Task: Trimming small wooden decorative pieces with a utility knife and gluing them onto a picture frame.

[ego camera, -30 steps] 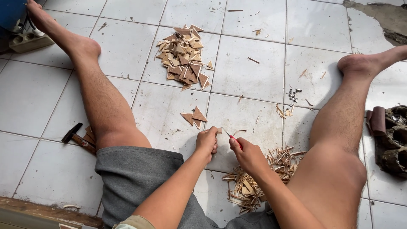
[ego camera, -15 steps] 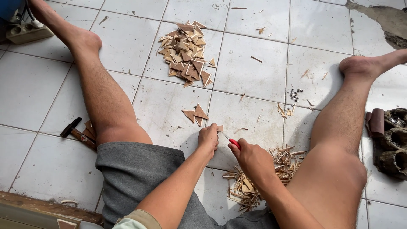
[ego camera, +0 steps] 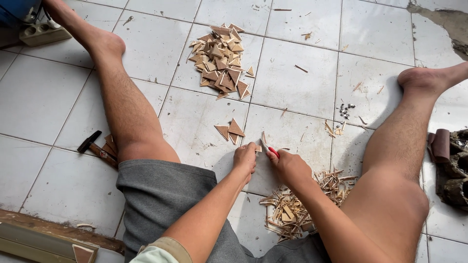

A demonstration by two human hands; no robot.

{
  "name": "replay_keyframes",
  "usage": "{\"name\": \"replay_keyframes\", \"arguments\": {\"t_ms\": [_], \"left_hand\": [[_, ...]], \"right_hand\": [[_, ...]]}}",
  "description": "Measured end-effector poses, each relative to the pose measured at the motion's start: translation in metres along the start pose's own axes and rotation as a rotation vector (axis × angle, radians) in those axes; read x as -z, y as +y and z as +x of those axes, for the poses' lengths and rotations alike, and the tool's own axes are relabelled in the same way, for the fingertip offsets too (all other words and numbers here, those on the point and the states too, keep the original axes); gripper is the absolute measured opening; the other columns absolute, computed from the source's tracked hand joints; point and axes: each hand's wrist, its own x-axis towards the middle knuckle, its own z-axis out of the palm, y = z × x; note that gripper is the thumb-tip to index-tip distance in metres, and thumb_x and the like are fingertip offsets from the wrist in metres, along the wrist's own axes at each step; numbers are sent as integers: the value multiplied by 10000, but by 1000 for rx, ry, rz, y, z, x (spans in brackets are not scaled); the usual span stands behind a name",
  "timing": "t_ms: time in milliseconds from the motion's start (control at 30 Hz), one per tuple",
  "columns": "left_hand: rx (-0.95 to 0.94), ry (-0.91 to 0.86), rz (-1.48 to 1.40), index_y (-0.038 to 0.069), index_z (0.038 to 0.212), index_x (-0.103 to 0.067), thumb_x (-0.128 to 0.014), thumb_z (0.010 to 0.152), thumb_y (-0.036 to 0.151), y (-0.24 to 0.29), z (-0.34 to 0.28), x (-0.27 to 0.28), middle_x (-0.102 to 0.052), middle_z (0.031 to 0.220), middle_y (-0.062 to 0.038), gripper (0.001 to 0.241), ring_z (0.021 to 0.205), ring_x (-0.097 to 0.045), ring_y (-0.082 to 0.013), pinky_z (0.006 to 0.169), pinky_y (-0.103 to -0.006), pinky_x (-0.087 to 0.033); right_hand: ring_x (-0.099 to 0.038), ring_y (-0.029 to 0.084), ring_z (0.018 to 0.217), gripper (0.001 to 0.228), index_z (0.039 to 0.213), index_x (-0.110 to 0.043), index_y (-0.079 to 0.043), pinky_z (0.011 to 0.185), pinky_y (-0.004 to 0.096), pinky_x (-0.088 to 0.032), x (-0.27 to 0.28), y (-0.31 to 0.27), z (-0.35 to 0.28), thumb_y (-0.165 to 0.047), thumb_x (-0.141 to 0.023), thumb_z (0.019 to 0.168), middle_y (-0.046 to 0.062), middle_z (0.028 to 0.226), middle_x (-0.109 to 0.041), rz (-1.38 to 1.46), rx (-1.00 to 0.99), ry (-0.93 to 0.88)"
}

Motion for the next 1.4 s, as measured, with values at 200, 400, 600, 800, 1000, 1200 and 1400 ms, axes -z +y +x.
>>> {"name": "replay_keyframes", "arguments": {"t_ms": [200,400,600,800,1000,1200,1400], "left_hand": [[-73,80,-120,86,632,-475,-589,756,248,37,-15,21,-350,467,-30,234,329,-373,-92,290,-182,-252],[-97,217,255,79,575,-532,-377,816,548,27,23,41,-519,513,-82,549,529,-541,-217,480,-317,-367],[-975,96,1435,183,1143,-513,-601,698,69,54,23,37,-507,1151,-12,467,1080,-417,-254,775,-428,-423],[-1197,178,1354,220,921,-654,-603,799,176,45,36,43,-632,894,28,140,906,-515,-176,721,-357,-433],[-865,-31,647,99,918,-636,-485,898,166,64,-7,23,-634,803,-93,167,725,-611,-244,587,-313,-503],[-275,-458,261,44,930,-649,-565,831,127,39,-22,14,-607,726,-120,154,583,-632,-206,509,-294,-571],[-94,-449,29,12,1085,-499,-680,742,132,37,-45,11,-569,842,-121,406,655,-627,-172,564,-246,-572]], "right_hand": [[-581,391,931,619,900,-655,-81,801,460,-430,-23,47,18,-596,-312,878,222,855,-635,498,-198,4],[-575,318,794,593,872,-635,-72,736,391,-428,-14,42,19,-572,-315,889,143,677,-582,539,-179,47],[-576,337,865,607,894,-650,-94,778,409,-422,-14,42,19,-599,-314,874,162,728,-614,532,-170,34],[-572,287,748,591,868,-637,-97,718,376,-432,-16,46,23,-605,-335,867,116,656,-576,579,-175,59],[-224,72,417,458,934,-535,-1,376,202,-181,5,15,-6,-450,-524,847,-20,545,-249,1161,-172,-18],[-281,70,426,305,968,-553,-24,387,212,-268,-16,29,13,-262,-643,801,81,672,-492,1276,-79,-30],[-255,19,445,157,896,-473,-90,417,168,-236,0,12,-2,-164,-582,808,-31,675,-475,1520,-285,-37]]}}
